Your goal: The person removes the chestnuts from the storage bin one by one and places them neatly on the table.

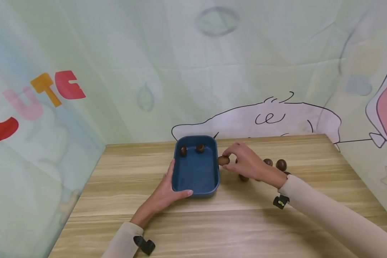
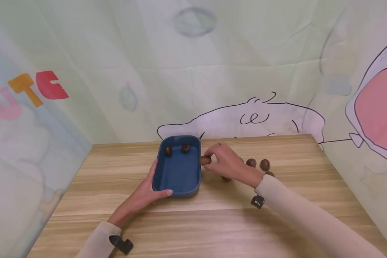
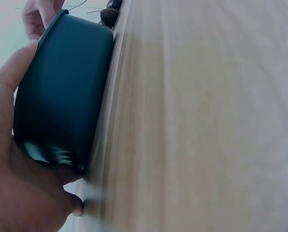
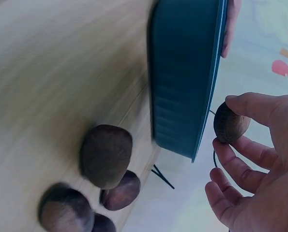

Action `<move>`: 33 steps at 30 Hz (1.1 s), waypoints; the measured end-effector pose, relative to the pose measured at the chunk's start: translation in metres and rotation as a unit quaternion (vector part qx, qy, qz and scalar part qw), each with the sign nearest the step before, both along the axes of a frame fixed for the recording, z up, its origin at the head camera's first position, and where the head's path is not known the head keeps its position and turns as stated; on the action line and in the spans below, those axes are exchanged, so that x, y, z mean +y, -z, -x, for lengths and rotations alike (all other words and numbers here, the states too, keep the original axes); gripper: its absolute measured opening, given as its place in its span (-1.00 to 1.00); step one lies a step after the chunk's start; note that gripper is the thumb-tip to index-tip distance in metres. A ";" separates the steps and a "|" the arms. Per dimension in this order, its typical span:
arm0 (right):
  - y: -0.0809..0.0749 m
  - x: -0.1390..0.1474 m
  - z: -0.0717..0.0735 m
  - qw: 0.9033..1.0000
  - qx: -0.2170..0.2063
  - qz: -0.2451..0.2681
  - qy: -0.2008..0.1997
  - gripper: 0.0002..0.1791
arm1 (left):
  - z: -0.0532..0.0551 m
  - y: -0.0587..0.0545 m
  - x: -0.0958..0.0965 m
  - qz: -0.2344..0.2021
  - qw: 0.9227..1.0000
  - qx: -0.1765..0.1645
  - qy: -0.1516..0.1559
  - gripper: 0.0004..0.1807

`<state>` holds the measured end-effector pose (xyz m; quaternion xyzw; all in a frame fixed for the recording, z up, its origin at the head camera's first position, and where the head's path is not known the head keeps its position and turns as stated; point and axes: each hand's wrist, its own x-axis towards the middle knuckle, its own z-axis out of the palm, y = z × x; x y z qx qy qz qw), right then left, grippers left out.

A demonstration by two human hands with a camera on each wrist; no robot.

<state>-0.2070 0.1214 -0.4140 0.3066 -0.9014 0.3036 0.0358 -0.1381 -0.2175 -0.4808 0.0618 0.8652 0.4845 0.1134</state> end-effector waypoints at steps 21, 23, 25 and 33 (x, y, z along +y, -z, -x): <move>0.025 0.060 -0.035 0.999 0.001 -0.009 0.040 -0.67 | 0.000 0.000 0.000 0.000 1.000 0.002 0.000 0.46; 0.029 0.062 -0.038 0.999 0.002 -0.012 0.042 -0.69 | -0.001 0.000 0.000 0.000 1.000 0.001 0.000 0.46; 0.033 0.063 -0.041 0.999 0.008 -0.015 0.046 -0.68 | -0.001 0.000 0.000 0.000 1.000 0.001 0.000 0.46; 0.046 0.069 -0.053 0.998 0.045 -0.012 0.051 -0.61 | -0.001 -0.001 0.000 -0.004 1.000 0.002 0.002 0.45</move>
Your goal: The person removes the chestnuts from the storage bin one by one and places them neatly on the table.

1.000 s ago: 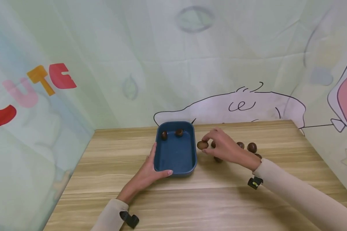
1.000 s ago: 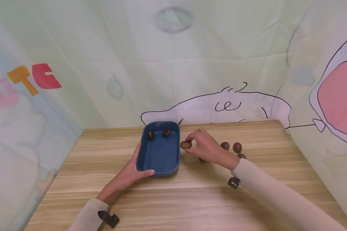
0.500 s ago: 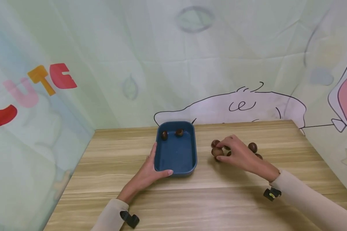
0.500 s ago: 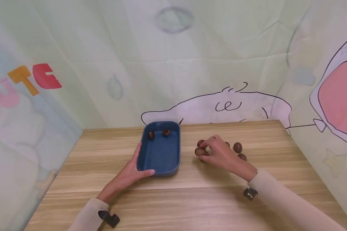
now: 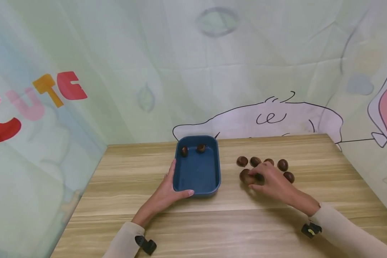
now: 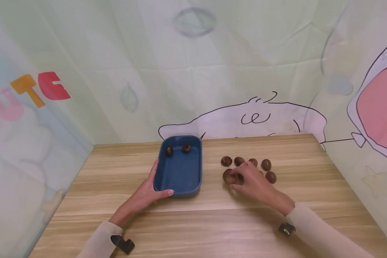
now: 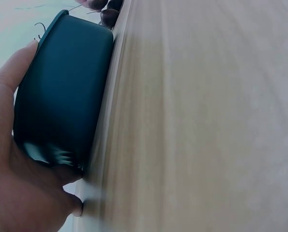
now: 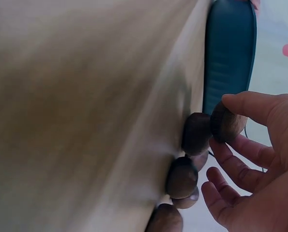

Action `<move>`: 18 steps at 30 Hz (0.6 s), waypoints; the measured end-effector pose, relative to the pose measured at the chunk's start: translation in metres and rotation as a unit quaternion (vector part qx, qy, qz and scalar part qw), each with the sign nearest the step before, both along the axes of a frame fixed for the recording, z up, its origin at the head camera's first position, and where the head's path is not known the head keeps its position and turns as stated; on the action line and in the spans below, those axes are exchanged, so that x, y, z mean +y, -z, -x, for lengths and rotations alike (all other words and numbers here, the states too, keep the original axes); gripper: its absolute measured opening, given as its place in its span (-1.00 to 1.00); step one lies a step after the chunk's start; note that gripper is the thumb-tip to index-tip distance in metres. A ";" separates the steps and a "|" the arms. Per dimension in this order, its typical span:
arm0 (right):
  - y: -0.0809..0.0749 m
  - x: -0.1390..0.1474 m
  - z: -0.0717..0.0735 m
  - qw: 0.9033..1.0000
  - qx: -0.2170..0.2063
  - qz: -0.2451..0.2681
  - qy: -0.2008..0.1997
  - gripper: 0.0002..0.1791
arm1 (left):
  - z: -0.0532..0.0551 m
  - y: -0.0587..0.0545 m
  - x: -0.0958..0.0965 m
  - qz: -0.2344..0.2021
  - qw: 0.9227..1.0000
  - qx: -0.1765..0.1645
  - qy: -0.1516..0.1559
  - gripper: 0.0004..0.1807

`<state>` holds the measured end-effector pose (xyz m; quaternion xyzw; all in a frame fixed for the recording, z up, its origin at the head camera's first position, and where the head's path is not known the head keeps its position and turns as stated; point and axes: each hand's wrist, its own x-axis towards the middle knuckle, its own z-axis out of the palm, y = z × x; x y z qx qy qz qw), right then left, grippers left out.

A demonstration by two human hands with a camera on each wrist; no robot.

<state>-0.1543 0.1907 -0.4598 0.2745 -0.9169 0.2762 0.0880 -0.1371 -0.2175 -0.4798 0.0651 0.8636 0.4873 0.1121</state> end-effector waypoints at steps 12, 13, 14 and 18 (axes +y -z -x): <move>0.015 0.013 -0.011 0.999 0.033 -0.008 0.009 -0.62 | 0.001 -0.001 0.001 0.006 1.000 -0.002 -0.004 0.46; 0.015 0.014 -0.012 0.999 0.030 -0.011 0.009 -0.61 | 0.001 0.000 0.001 0.007 1.000 -0.002 -0.005 0.46; 0.015 0.015 -0.013 0.999 0.028 -0.013 0.008 -0.60 | 0.001 0.000 0.001 0.006 1.000 -0.002 -0.005 0.46; 0.016 0.017 -0.017 1.000 0.018 -0.020 0.007 -0.59 | 0.001 0.000 0.001 0.002 1.000 -0.004 -0.005 0.46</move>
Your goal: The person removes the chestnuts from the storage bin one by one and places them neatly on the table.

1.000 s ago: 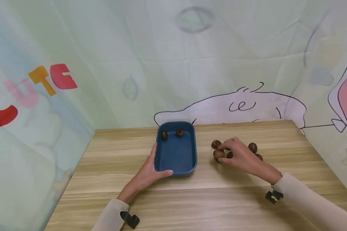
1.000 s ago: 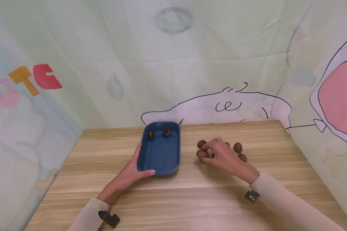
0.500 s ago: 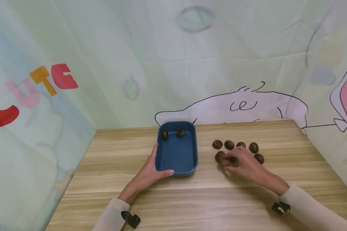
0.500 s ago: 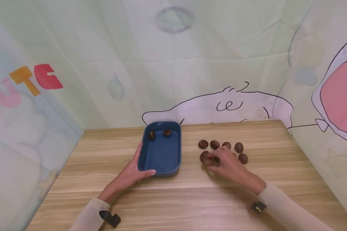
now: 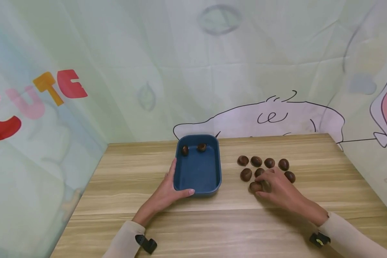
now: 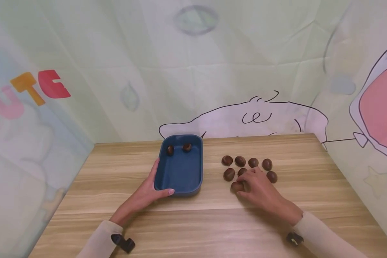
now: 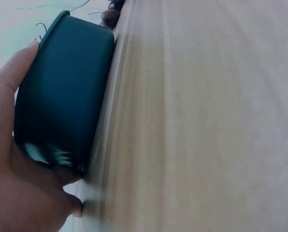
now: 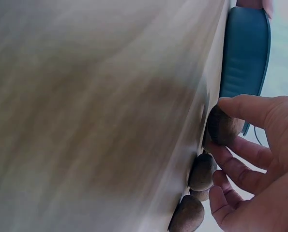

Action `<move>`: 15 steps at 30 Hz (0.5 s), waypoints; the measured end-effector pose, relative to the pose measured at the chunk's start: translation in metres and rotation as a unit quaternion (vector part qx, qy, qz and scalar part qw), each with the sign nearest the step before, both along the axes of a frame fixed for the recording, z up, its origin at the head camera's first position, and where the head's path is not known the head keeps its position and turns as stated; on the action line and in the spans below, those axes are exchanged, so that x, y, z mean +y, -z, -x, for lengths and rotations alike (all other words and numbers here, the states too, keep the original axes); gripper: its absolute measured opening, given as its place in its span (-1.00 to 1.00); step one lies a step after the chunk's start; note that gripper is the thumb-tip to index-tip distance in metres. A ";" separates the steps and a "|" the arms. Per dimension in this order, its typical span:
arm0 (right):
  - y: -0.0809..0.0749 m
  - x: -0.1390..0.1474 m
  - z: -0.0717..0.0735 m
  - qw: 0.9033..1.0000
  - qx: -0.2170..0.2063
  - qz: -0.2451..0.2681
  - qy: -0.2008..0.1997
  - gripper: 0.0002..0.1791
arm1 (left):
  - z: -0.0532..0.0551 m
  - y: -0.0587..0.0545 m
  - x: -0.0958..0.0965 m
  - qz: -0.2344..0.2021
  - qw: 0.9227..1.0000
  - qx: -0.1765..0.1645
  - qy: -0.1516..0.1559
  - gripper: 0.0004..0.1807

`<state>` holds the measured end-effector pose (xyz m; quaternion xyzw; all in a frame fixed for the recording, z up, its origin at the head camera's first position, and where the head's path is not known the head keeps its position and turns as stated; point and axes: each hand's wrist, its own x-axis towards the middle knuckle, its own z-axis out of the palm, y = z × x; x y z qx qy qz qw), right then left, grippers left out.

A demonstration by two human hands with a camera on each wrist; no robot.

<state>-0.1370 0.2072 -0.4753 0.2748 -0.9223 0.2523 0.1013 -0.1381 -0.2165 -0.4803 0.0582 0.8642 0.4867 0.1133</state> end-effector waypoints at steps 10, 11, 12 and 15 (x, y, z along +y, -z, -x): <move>-0.018 -0.005 0.011 1.000 -0.002 0.002 -0.011 -0.67 | 0.002 0.001 -0.001 -0.001 1.000 0.001 0.002 0.46; -0.020 -0.006 0.014 1.000 -0.007 0.003 -0.011 -0.69 | 0.001 0.001 -0.001 -0.003 1.000 0.001 0.002 0.45; -0.023 -0.008 0.016 1.000 -0.014 0.005 -0.011 -0.69 | 0.001 0.001 -0.001 -0.004 1.000 0.000 0.003 0.45; -0.031 -0.011 0.024 0.999 -0.034 0.010 -0.009 -0.70 | 0.000 0.000 0.000 -0.007 1.000 0.000 0.003 0.45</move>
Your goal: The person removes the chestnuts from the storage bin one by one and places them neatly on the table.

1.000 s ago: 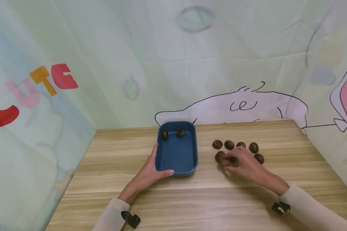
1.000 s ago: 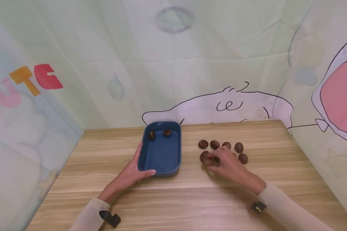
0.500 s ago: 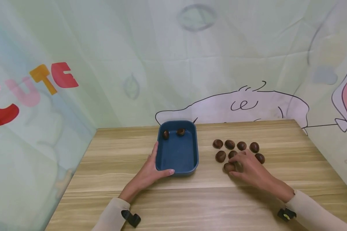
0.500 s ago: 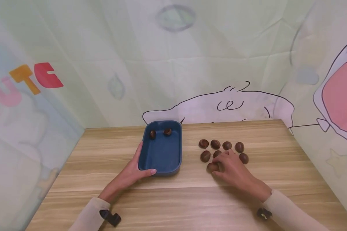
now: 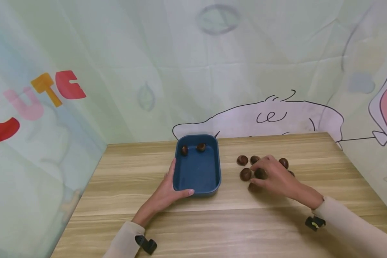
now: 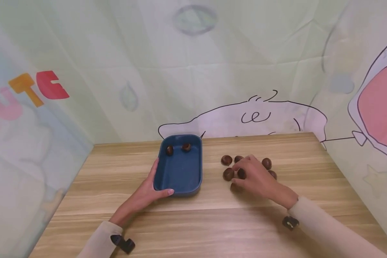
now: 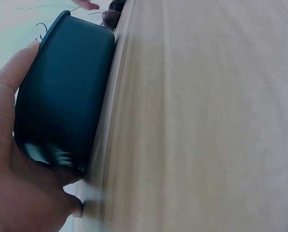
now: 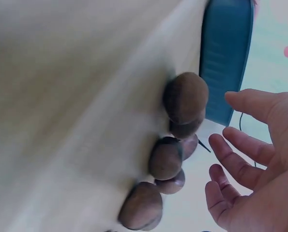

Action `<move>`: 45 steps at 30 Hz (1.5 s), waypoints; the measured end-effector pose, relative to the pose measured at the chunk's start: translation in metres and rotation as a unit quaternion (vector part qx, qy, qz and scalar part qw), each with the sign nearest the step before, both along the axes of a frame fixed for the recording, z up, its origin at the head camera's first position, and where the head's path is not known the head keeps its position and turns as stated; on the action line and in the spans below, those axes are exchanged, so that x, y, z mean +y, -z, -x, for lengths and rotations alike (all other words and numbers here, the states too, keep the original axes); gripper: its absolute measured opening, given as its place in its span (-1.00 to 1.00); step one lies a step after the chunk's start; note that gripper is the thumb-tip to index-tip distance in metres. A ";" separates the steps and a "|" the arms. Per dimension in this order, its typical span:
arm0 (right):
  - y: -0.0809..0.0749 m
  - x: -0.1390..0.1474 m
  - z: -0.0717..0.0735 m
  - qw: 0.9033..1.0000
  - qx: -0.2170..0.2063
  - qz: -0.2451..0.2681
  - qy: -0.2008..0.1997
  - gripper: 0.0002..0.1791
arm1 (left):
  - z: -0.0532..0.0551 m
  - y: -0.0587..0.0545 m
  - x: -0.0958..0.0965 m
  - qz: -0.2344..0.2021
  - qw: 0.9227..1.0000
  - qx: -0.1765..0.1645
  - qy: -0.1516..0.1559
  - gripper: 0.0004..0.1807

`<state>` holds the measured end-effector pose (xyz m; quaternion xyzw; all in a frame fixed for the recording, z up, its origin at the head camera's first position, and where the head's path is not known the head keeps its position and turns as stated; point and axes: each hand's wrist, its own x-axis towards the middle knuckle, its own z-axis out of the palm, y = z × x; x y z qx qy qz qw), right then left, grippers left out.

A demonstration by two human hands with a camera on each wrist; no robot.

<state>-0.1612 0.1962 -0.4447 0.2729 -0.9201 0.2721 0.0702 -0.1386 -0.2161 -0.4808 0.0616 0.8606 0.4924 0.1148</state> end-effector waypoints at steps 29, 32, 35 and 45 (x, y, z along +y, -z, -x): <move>-0.025 -0.088 0.072 0.997 -0.032 0.021 -0.066 -0.60 | -0.003 -0.002 -0.007 0.002 1.000 0.008 0.001 0.46; -0.021 -0.098 0.081 0.997 -0.040 0.020 -0.069 -0.58 | -0.003 -0.002 -0.006 -0.002 1.000 0.007 0.001 0.45; -0.018 -0.107 0.089 0.996 -0.041 0.020 -0.072 -0.57 | -0.002 -0.001 -0.004 -0.007 1.000 0.005 0.004 0.44; -0.016 -0.135 0.109 0.995 -0.030 0.031 -0.095 -0.61 | -0.003 -0.002 -0.004 -0.003 1.000 0.001 0.004 0.44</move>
